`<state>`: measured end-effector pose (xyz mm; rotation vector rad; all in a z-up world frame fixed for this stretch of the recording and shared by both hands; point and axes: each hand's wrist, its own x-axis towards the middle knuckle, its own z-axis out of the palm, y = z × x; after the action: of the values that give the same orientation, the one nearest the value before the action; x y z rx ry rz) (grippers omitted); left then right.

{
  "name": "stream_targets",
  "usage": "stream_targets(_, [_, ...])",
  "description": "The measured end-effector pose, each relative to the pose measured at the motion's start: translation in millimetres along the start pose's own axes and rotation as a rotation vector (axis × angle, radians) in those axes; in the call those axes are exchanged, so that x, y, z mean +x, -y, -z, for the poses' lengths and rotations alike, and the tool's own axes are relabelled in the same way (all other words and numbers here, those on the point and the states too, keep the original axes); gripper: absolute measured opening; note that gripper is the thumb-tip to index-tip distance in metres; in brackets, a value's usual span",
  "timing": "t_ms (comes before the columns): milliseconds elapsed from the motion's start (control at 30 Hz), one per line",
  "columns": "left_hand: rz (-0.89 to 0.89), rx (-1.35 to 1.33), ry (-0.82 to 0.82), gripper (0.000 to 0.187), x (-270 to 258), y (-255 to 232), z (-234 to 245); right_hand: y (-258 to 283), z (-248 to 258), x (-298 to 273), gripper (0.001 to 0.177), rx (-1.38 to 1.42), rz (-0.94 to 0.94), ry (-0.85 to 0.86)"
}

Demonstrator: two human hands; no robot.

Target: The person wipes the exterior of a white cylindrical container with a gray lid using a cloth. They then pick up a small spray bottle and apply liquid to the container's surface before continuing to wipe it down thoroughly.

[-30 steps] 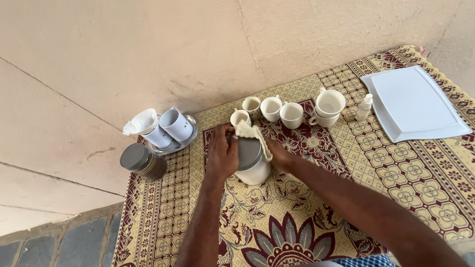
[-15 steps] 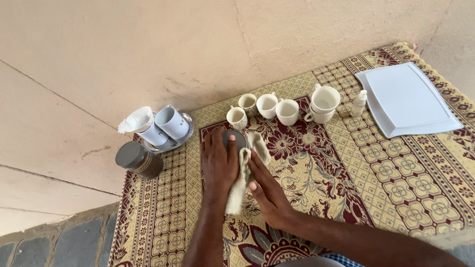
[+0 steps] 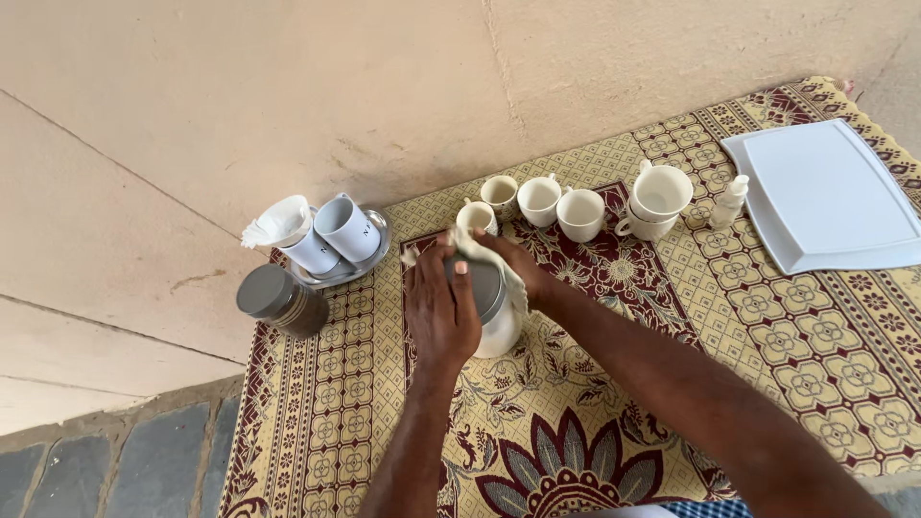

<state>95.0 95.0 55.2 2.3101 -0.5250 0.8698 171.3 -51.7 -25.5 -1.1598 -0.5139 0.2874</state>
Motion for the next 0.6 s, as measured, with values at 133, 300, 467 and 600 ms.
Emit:
stream_targets(133, [-0.007,-0.035,-0.029,0.035,1,-6,3,-39,5,-14,0.068,-0.011,-0.236,-0.210])
stream_targets(300, [-0.007,-0.045,-0.061,0.030,-2,-5,2,-39,-26,-46,0.077,-0.036,-0.528,-0.581])
stream_targets(467, [0.030,-0.112,-0.121,0.026,-6,2,-2,-18,-78,-98,0.075,-0.145,-0.259,-0.496])
stream_targets(600, [0.230,-0.142,-0.078,0.034,-9,14,-5,-6,-112,-128,0.070,-0.504,0.132,-0.470])
